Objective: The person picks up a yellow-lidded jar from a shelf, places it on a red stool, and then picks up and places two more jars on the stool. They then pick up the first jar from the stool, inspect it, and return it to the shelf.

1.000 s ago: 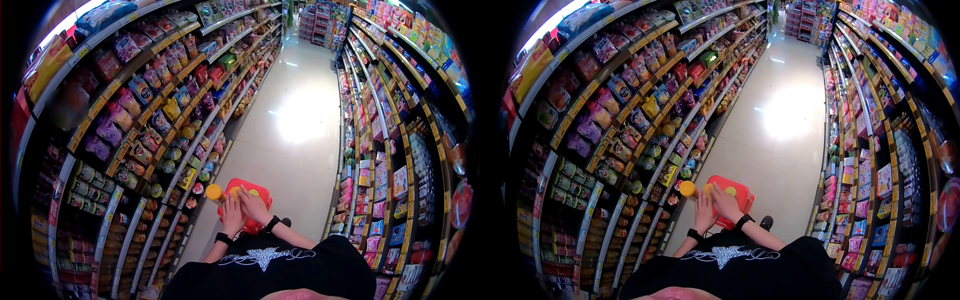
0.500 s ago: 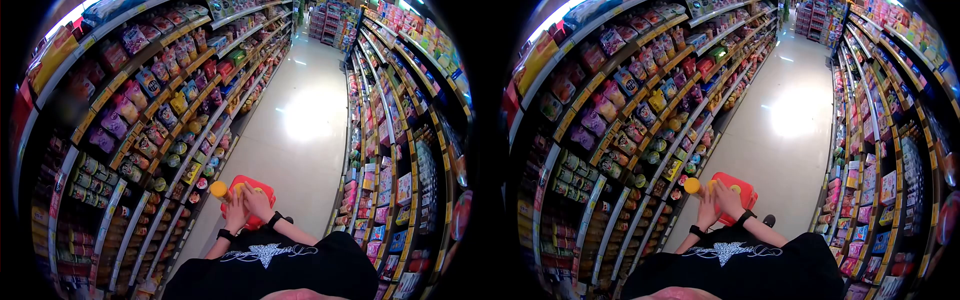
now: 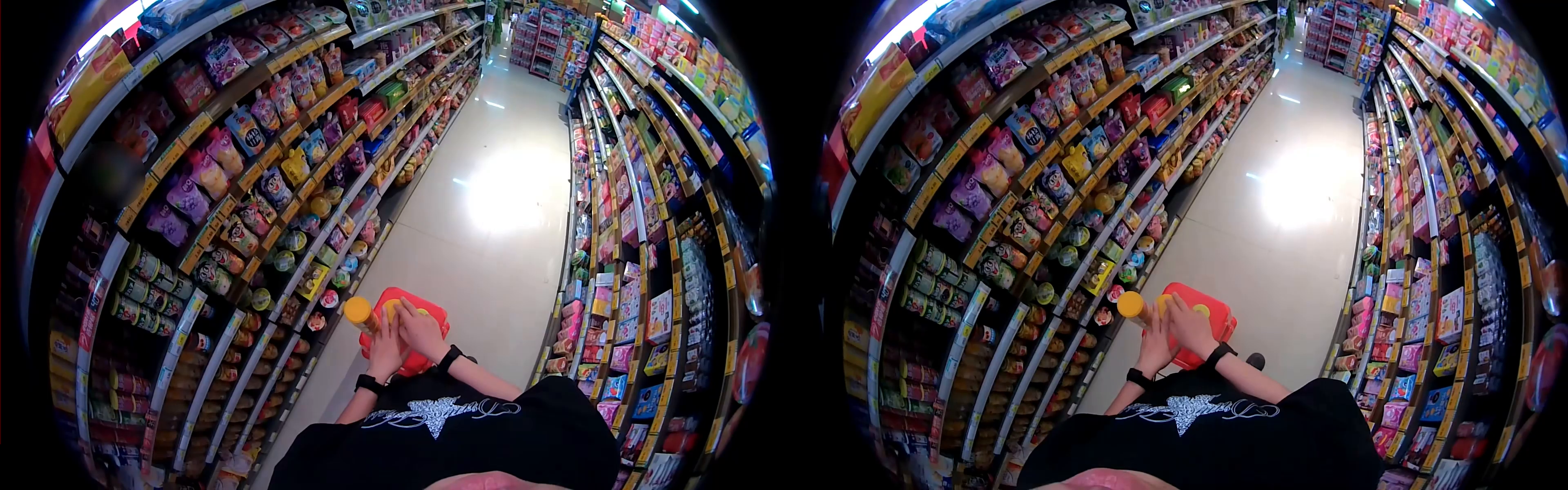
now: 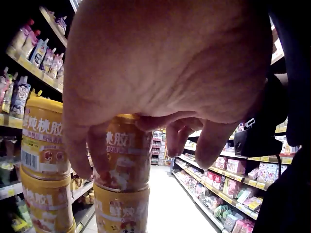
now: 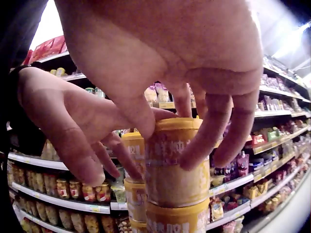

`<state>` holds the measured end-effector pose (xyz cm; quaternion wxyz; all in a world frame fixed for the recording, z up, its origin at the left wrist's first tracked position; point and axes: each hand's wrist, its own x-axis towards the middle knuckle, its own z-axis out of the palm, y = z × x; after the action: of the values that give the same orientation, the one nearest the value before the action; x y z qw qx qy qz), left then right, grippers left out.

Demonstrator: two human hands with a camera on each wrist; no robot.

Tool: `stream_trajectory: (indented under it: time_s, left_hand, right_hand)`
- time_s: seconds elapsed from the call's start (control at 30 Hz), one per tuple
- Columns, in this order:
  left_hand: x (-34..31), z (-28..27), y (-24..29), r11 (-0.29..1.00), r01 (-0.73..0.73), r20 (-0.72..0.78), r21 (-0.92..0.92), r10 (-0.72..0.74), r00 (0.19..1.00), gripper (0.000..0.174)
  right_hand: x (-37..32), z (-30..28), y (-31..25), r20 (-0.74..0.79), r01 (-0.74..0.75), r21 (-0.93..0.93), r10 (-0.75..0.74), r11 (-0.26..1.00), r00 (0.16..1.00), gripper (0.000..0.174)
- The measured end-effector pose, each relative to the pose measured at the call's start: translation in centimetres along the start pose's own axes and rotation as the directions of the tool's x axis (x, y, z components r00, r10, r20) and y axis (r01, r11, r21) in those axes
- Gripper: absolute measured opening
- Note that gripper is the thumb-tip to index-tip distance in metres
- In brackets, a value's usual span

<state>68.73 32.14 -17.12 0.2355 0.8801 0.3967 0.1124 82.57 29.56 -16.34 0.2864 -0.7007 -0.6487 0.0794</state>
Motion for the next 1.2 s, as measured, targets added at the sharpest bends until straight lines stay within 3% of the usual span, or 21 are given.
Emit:
stream_trajectory:
  time_s: [0.17, 0.37, 0.57, 0.67, 0.87, 1.2]
  left_hand:
    - [0.3, 0.3, -0.7, 1.000, -0.023, -0.100, -0.008, 0.023, 0.995, 0.085]
    - [0.4, -1.9, -0.3, 0.987, 0.029, -0.108, -0.157, -0.046, 0.993, 0.069]
    - [0.3, -0.9, -0.5, 0.987, 0.028, -0.224, -0.161, -0.064, 0.972, 0.071]
    - [0.4, 0.9, -2.1, 0.955, 0.073, -0.211, -0.287, -0.138, 0.968, 0.072]
    - [0.6, 0.5, -2.8, 0.906, 0.195, -0.025, -0.376, -0.220, 0.975, 0.074]
    - [0.8, 3.0, -5.1, 0.901, 0.156, -0.067, -0.404, -0.199, 0.978, 0.066]
  right_hand:
    - [0.0, 0.2, 0.3, 0.026, 0.016, 0.015, -0.016, 1.000, 1.000, 0.048]
    - [-0.3, -0.4, -0.1, 0.089, 0.001, 0.045, -0.005, 0.999, 0.996, 0.050]
    - [-0.7, -0.1, 0.1, 0.083, 0.000, 0.066, -0.006, 0.998, 0.997, 0.057]
    - [-1.1, 0.5, 0.4, 0.064, -0.029, 0.158, 0.019, 0.987, 0.998, 0.066]
    - [-1.4, 0.4, 0.6, 0.165, -0.169, 0.273, 0.127, 0.947, 0.978, 0.073]
    - [-1.5, 1.0, 1.3, 0.250, -0.261, 0.304, 0.188, 0.916, 0.950, 0.066]
